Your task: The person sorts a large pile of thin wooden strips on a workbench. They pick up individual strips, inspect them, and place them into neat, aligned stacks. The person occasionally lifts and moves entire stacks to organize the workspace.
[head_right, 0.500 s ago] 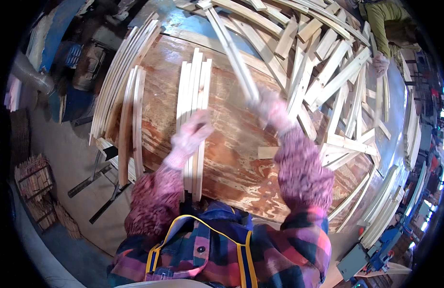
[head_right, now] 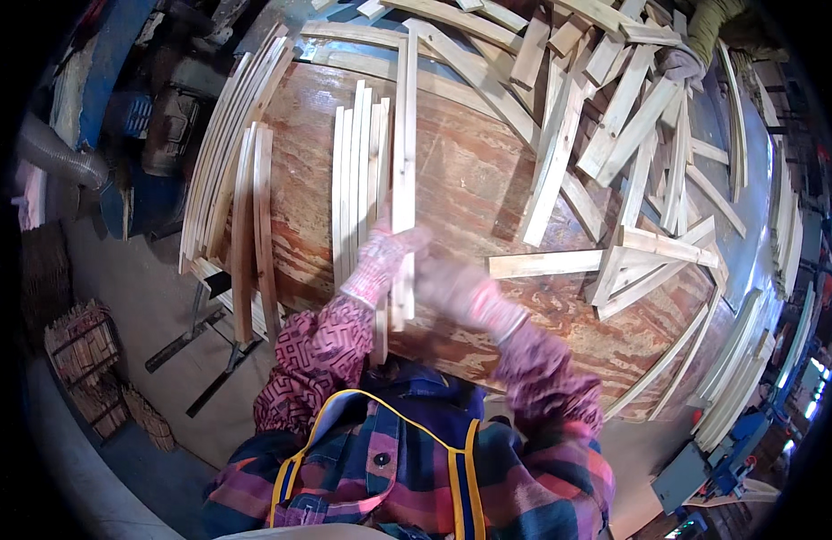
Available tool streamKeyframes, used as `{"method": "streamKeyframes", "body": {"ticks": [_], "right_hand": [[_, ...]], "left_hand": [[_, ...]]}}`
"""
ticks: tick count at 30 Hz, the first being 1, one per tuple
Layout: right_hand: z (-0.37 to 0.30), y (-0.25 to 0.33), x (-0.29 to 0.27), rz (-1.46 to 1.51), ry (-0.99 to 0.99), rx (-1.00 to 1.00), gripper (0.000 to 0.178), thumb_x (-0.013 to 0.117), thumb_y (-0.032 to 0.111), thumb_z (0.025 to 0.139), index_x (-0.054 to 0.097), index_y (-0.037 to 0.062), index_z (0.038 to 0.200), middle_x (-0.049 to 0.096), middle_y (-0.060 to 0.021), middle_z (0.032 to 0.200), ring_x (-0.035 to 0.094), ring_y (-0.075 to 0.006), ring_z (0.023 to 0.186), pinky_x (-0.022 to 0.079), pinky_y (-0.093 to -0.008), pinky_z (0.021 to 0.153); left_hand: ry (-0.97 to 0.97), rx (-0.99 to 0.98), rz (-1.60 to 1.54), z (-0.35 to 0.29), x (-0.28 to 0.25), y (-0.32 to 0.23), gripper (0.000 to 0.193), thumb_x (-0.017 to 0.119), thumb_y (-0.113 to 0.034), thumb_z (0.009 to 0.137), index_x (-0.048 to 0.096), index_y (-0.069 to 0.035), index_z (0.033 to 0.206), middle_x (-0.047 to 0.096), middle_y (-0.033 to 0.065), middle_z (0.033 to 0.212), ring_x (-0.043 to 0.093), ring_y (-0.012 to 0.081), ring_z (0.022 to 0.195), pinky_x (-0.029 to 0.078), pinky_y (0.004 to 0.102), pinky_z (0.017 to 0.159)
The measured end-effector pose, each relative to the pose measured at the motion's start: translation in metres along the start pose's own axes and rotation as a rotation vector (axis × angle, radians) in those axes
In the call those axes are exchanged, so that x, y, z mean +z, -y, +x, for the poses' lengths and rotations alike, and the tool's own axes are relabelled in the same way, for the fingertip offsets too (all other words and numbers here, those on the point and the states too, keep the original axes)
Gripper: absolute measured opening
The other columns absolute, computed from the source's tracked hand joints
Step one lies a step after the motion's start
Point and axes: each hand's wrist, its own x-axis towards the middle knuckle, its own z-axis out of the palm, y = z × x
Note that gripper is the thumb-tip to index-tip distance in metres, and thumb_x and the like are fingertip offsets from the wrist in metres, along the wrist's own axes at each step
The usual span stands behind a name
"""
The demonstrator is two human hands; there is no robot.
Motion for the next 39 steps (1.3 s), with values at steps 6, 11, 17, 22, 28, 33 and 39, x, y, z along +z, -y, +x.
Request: {"method": "streamKeyframes", "body": {"ticks": [6,11,17,22,28,33,39], "right_hand": [[0.108,-0.161,-0.079,-0.286,-0.537,0.791,0.067,0.055,0.052,0.094,0.038,0.0208,0.151,0.045,-0.0138,0.150,0.044,-0.0289,0.138,0.039,-0.0400,0.111],[0.141,-0.160,-0.114,-0.235,-0.268,0.933,0.066,0.062,0.047,0.086,0.048,0.0141,0.142,0.059,-0.0143,0.135,0.058,-0.0331,0.123,0.051,-0.0442,0.096],[0.093,-0.144,-0.095,0.272,-0.214,0.408,0.075,0.074,0.048,0.084,0.051,0.0069,0.143,0.066,-0.0165,0.127,0.061,-0.0278,0.120,0.046,-0.0350,0.103],[0.081,-0.063,-0.082,0.362,-0.452,0.003,0.041,0.063,0.022,0.095,0.060,0.0093,0.134,0.068,-0.0148,0.120,0.066,-0.0239,0.103,0.051,-0.0327,0.091],[0.143,-0.143,-0.100,0.535,-0.681,0.037,0.042,0.057,0.026,0.093,0.057,0.0079,0.130,0.067,-0.0173,0.117,0.065,-0.0352,0.108,0.052,-0.0359,0.093],[0.156,-0.178,-0.084,-0.352,-0.419,0.664,0.070,0.053,0.059,0.090,0.049,0.0139,0.143,0.055,-0.0132,0.141,0.053,-0.0278,0.130,0.046,-0.0428,0.103],[0.155,-0.173,-0.129,-0.316,-0.081,0.692,0.072,0.060,0.062,0.083,0.060,0.0101,0.133,0.063,-0.0129,0.133,0.059,-0.0298,0.125,0.045,-0.0429,0.104]], "left_hand": [[-0.059,0.305,-0.025,-0.064,-0.101,0.032,0.065,0.073,-0.007,0.082,0.044,-0.002,0.140,0.063,0.0155,0.116,0.069,0.0257,0.088,0.061,0.0342,0.078],[-0.213,0.202,0.566,-0.082,-0.206,0.092,0.089,0.083,-0.029,0.072,0.040,-0.012,0.148,0.058,0.0105,0.117,0.059,0.0265,0.111,0.052,0.0412,0.096],[-0.449,0.493,0.811,-0.051,-0.150,0.089,0.083,0.071,-0.032,0.084,0.032,-0.009,0.154,0.047,0.0169,0.143,0.051,0.0320,0.125,0.041,0.0466,0.107],[0.086,0.288,-0.313,-0.013,-0.008,0.029,0.066,0.074,-0.013,0.086,0.043,-0.002,0.143,0.052,0.0189,0.139,0.061,0.0283,0.114,0.052,0.0395,0.099],[0.264,0.166,-0.410,0.030,-0.020,-0.002,0.038,0.073,-0.003,0.086,0.060,0.003,0.121,0.072,0.0141,0.102,0.071,0.0242,0.086,0.062,0.0378,0.078],[-0.007,0.232,0.023,0.003,-0.073,-0.010,0.051,0.071,-0.024,0.085,0.061,-0.001,0.129,0.070,0.0087,0.110,0.065,0.0150,0.095,0.052,0.0272,0.084],[-0.485,0.281,0.315,-0.083,-0.158,0.064,0.048,0.065,-0.016,0.091,0.055,-0.005,0.136,0.069,0.0077,0.106,0.063,0.0143,0.087,0.052,0.0291,0.079]]}}
